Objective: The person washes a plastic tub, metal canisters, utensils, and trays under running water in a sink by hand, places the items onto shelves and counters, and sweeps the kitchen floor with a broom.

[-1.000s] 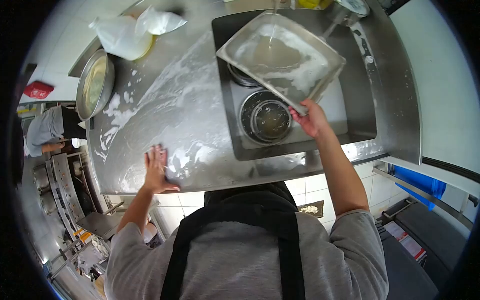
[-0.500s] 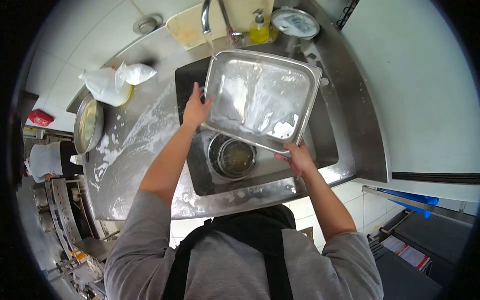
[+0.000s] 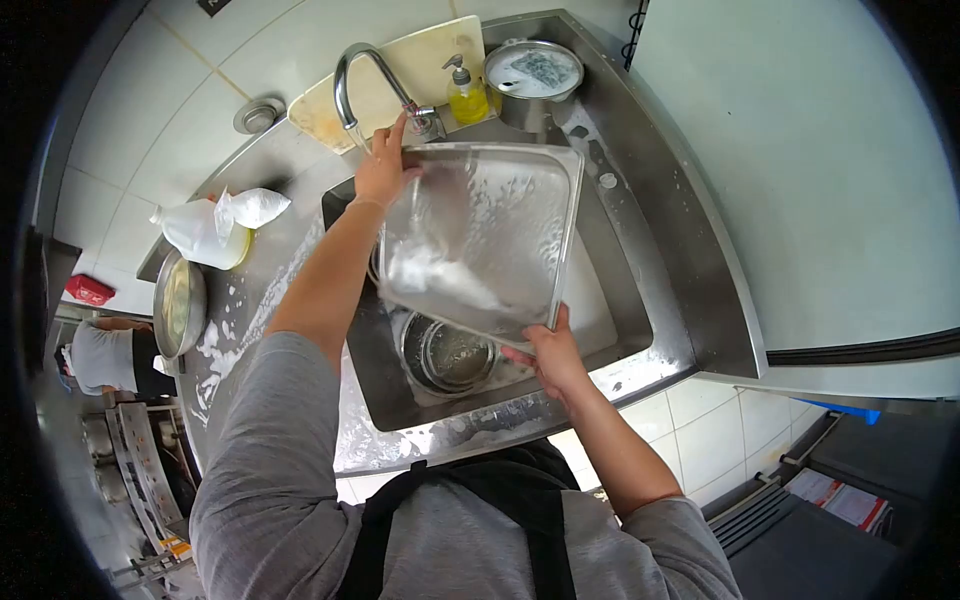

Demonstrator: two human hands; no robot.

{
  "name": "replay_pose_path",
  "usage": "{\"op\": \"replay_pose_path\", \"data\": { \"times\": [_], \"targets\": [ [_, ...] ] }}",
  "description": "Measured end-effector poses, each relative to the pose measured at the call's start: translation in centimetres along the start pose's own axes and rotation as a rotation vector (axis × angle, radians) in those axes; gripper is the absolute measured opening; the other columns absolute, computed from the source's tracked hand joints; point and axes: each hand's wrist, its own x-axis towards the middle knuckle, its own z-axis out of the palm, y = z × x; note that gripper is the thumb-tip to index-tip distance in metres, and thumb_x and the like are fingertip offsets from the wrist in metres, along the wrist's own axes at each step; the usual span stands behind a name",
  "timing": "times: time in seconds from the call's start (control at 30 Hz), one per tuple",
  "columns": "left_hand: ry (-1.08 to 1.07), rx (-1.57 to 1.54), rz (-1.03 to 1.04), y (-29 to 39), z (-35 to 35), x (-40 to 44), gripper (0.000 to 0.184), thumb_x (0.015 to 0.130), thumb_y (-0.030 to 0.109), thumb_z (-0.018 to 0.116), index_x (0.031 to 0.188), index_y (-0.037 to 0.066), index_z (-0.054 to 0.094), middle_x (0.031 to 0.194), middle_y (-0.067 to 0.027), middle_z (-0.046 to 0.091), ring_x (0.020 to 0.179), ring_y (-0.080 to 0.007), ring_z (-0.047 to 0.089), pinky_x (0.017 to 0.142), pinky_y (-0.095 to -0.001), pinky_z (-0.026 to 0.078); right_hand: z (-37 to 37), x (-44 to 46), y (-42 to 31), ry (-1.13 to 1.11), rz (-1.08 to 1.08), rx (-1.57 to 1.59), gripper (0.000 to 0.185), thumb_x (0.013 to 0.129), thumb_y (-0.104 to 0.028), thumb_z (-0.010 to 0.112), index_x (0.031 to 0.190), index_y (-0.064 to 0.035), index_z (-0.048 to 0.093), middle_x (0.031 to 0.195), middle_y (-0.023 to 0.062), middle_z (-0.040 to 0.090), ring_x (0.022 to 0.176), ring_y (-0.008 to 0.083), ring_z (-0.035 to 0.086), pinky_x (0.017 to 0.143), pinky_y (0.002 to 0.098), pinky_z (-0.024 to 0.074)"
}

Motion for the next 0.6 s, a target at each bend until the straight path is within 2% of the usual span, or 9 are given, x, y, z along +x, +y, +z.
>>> {"op": "replay_pose_path", "data": {
  "times": [0.03, 0.07, 0.1, 0.17, 0.2, 0.4, 0.47, 0.53, 0.6],
  "targets": [
    [-0.119, 0.042, -0.017, -0.4, -0.3, 0.2, 0.085, 0.065, 0.02, 0.077, 0.136, 0.02, 0.03, 0.117, -0.0105, 0.044, 0.107, -0.0317, 0.05, 0.081, -0.0444, 0.048, -0.1, 0.3, 0.1, -0.047, 0.153, 0.096, 0.051, 0.079, 0.005, 0.043, 0.124, -0.0041, 0.023, 0.121, 0.016, 0.038, 0.104, 0.0281, 0.051, 0.079, 0.0408, 0.0559],
    [-0.173, 0.063, 0.011, -1.1, -0.4, 0.2, 0.078, 0.067, 0.015, 0.074, 0.134, 0.022, 0.035, 0.116, -0.0095, 0.046, 0.107, -0.0311, 0.05, 0.084, -0.0433, 0.047, 0.0, 0.3, 0.3, -0.052, 0.152, 0.105, 0.051, 0.079, 0.005, 0.043, 0.124, -0.0041, 0.023, 0.121, 0.016, 0.038, 0.104, 0.0281, 0.051, 0.079, 0.0408, 0.0559],
    [-0.173, 0.072, 0.015, -1.6, -0.7, 0.3, 0.078, 0.067, 0.015, 0.074, 0.134, 0.022, 0.035, 0.116, -0.0095, 0.046, 0.107, -0.0311, 0.05, 0.084, -0.0433, 0.047, 0.3, 0.3, 0.6, -0.08, 0.247, 0.177, 0.037, 0.08, 0.002, 0.046, 0.114, 0.003, 0.032, 0.115, 0.0187, 0.044, 0.1, 0.0301, 0.054, 0.079, 0.0397, 0.056],
    [-0.282, 0.265, 0.49, -2.9, -1.3, 0.3, 0.066, 0.069, 0.007, 0.068, 0.128, 0.021, 0.043, 0.112, -0.0086, 0.048, 0.105, -0.0319, 0.053, 0.085, -0.0411, 0.046, 0.6, 0.2, 1.3, -0.117, 0.35, 0.254, 0.026, 0.08, 0.0, 0.048, 0.103, 0.0101, 0.042, 0.108, 0.0213, 0.05, 0.095, 0.032, 0.058, 0.08, 0.0386, 0.0561],
    [-0.352, 0.251, 0.566, -3.5, -1.6, 0.3, 0.052, 0.072, 0.005, 0.061, 0.121, 0.019, 0.051, 0.112, -0.0087, 0.052, 0.103, -0.0314, 0.055, 0.086, -0.0398, 0.045, 0.7, 0.1, 1.6, -0.166, 0.419, 0.286, 0.027, 0.079, 0.001, 0.049, 0.104, 0.0096, 0.041, 0.11, 0.02, 0.047, 0.098, 0.0318, 0.056, 0.082, 0.039, 0.0552],
    [-0.722, 0.4, 0.363, -2.7, -4.3, 0.9, 0.032, 0.082, 0.017, 0.052, 0.113, 0.021, 0.058, 0.108, -0.0067, 0.061, 0.102, -0.0289, 0.055, 0.086, -0.0406, 0.044, 1.0, 1.7, 3.9, -0.316, 0.644, 0.371, 0.038, 0.079, -0.001, 0.048, 0.113, 0.0107, 0.039, 0.111, 0.0225, 0.051, 0.093, 0.0298, 0.059, 0.084, 0.0333, 0.0542],
    [-0.642, 0.403, 0.384, -3.0, -5.1, 0.9, 0.03, 0.083, 0.019, 0.052, 0.112, 0.022, 0.059, 0.104, -0.0061, 0.062, 0.102, -0.0286, 0.055, 0.085, -0.0409, 0.043, 1.0, 3.0, 4.9, -0.393, 0.705, 0.445, 0.041, 0.079, -0.002, 0.047, 0.117, 0.0116, 0.038, 0.111, 0.0241, 0.052, 0.09, 0.0287, 0.06, 0.083, 0.0313, 0.0542],
    [-0.563, 0.408, 0.408, -3.3, -5.5, 0.5, 0.029, 0.084, 0.021, 0.052, 0.111, 0.023, 0.059, 0.101, -0.0054, 0.063, 0.102, -0.0283, 0.055, 0.084, -0.0412, 0.043, 1.0, 4.1, 5.5, -0.823, 0.839, 0.669, 0.044, 0.081, -0.005, 0.044, 0.12, 0.013, 0.036, 0.11, 0.0255, 0.054, 0.089, 0.0277, 0.062, 0.082, 0.0289, 0.0542],
    [-0.504, 0.543, 0.376, -3.0, -5.4, 0.0, 0.026, 0.088, 0.024, 0.047, 0.11, 0.026, 0.059, 0.099, -0.006, 0.063, 0.101, -0.0249, 0.057, 0.085, -0.0398, 0.042, 1.9, 4.6, 5.5, -0.775, 0.805, 0.584, 0.04, 0.081, -0.005, 0.043, 0.116, 0.0145, 0.038, 0.111, 0.0278, 0.053, 0.087, 0.0262, 0.063, 0.076, 0.0267, 0.0557]
  ]
}}
